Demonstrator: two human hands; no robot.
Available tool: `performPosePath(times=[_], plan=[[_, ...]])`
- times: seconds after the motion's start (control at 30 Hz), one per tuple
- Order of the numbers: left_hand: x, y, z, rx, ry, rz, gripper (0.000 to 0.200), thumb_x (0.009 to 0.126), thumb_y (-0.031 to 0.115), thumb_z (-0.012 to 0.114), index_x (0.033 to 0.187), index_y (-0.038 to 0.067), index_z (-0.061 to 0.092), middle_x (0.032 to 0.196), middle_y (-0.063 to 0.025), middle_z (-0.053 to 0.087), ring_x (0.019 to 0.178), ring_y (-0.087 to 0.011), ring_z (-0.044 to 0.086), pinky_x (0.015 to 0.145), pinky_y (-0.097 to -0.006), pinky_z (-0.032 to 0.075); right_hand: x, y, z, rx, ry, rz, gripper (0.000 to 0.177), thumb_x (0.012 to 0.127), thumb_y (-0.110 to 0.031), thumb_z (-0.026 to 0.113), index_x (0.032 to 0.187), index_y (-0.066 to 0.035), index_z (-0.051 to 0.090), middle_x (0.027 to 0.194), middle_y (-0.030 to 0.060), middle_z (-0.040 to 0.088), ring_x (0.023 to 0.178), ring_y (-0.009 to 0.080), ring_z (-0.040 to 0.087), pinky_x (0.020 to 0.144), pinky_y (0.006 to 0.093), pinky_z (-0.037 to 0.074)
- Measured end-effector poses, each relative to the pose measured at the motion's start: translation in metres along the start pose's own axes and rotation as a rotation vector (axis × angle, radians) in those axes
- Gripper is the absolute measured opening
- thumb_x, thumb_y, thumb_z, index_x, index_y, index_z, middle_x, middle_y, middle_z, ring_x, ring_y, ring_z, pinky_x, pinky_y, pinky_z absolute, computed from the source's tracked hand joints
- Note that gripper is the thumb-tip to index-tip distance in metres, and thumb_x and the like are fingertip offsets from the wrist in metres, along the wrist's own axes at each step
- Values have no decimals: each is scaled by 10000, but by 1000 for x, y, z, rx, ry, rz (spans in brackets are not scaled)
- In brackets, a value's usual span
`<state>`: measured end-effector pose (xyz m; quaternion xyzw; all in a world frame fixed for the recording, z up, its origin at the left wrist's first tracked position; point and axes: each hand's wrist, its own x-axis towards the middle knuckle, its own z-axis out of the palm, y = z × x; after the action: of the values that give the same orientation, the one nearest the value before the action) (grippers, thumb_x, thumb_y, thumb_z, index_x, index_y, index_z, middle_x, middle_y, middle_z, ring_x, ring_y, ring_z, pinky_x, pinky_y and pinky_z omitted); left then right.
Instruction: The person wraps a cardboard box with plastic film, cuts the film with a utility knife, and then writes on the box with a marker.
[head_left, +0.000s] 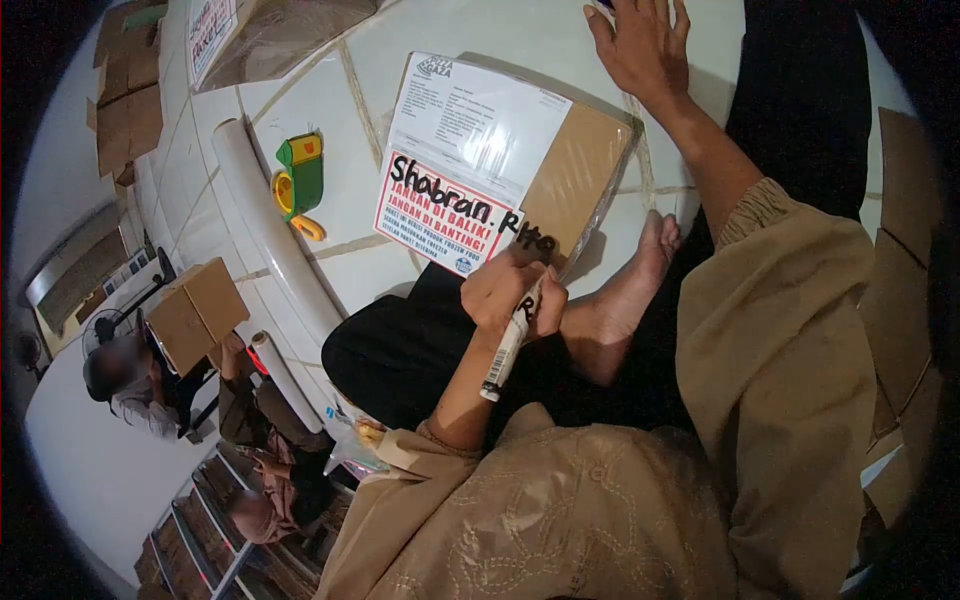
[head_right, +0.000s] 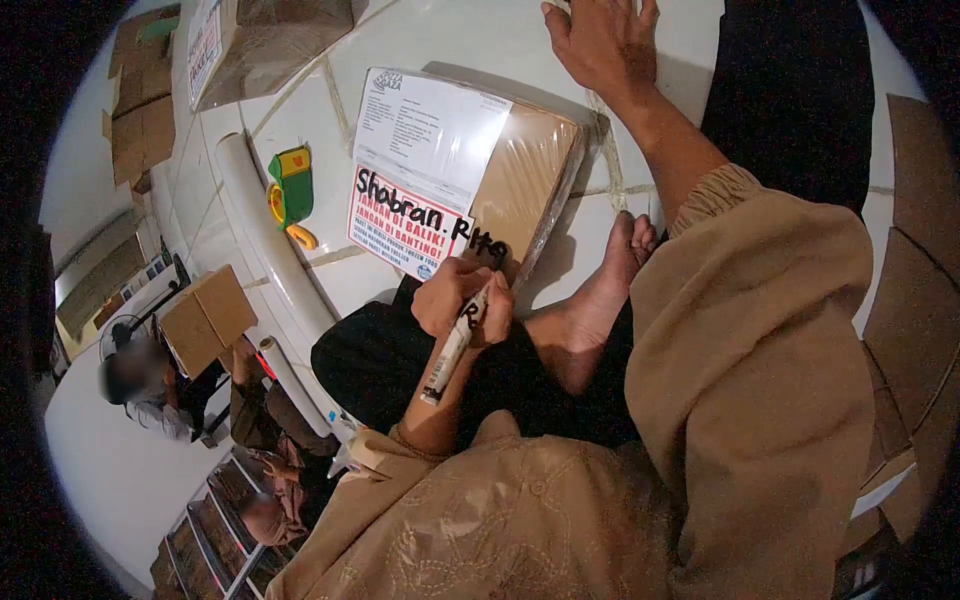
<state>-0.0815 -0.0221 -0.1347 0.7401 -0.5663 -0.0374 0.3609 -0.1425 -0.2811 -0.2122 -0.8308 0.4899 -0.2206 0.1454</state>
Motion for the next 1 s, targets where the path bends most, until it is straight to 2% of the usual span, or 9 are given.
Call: performPosePath(times=[0.17, 0.23, 0.37, 0.43, 0.67, 0.73, 0.8, 0.9, 1.0], plan=[[-5, -3, -3, -9, -54, 28, 142, 622, 106, 665, 707, 28, 583, 613, -107, 598, 485, -198, 590, 478, -264, 463, -1, 1, 2, 25, 30, -6, 286, 831, -212, 556, 1001, 16, 523, 1214, 193, 417, 1189, 323, 366, 1043, 511, 198], [-2, -3, -2, -127, 3, 64, 96, 598, 11, 650, 638, 5, 563, 589, -126, 564, 497, -223, 582, 465, -264, 457, -1, 3, 3, 28, 44, -24, 288, 830, -213, 559, 1000, 17, 522, 1211, 194, 417, 1189, 324, 367, 1040, 515, 200], [3, -1, 3, -176, 19, 37, 91, 601, 7, 645, 643, 6, 564, 590, -127, 564, 503, -230, 586, 472, -269, 461, -2, 2, 1, 37, 51, -34, 288, 828, -215, 563, 995, 15, 520, 1203, 193, 421, 1186, 326, 367, 1032, 527, 204], [1, -6, 3, -108, -63, 90, 168, 622, 113, 681, 742, 28, 599, 640, -111, 607, 506, -209, 601, 483, -258, 468, -1, 2, 1, 30, 42, -32, 287, 828, -215, 563, 995, 14, 519, 1201, 193, 421, 1186, 327, 367, 1032, 529, 204], [-2, -3, -2, -57, -97, 85, 157, 655, 111, 685, 740, 13, 596, 656, -113, 616, 524, -206, 614, 491, -250, 473, -1, 2, 1, 21, 33, -27, 289, 833, -220, 562, 999, 12, 512, 1203, 191, 418, 1185, 326, 366, 1033, 531, 201], [5, 4, 1, -234, 3, -9, 95, 620, 20, 658, 653, 12, 569, 627, -134, 583, 500, -220, 587, 473, -267, 459, -1, 2, 1, 22, 22, -22, 288, 835, -220, 560, 999, 12, 512, 1206, 191, 416, 1187, 325, 364, 1034, 530, 198], [6, 3, 2, -202, 8, -20, 105, 624, 29, 669, 674, 10, 578, 626, -130, 585, 512, -213, 592, 478, -263, 461, -1, 2, 1, 22, 10, -17, 288, 836, -220, 559, 1000, 12, 512, 1209, 190, 413, 1189, 323, 362, 1036, 529, 194], [6, 1, 1, -159, -103, 18, 152, 667, 75, 684, 758, 0, 589, 652, -120, 606, 560, -200, 612, 520, -257, 479, -3, 2, 2, 37, 41, -39, 284, 839, -219, 556, 999, 11, 509, 1210, 190, 410, 1188, 322, 361, 1037, 528, 189], [7, 0, -4, -160, 24, -46, 144, 694, 78, 672, 775, -3, 585, 672, -123, 611, 555, -204, 607, 530, -267, 480, -1, 2, 1, 26, 36, -36, 280, 840, -216, 555, 999, 10, 505, 1206, 189, 411, 1184, 324, 362, 1038, 529, 186]])
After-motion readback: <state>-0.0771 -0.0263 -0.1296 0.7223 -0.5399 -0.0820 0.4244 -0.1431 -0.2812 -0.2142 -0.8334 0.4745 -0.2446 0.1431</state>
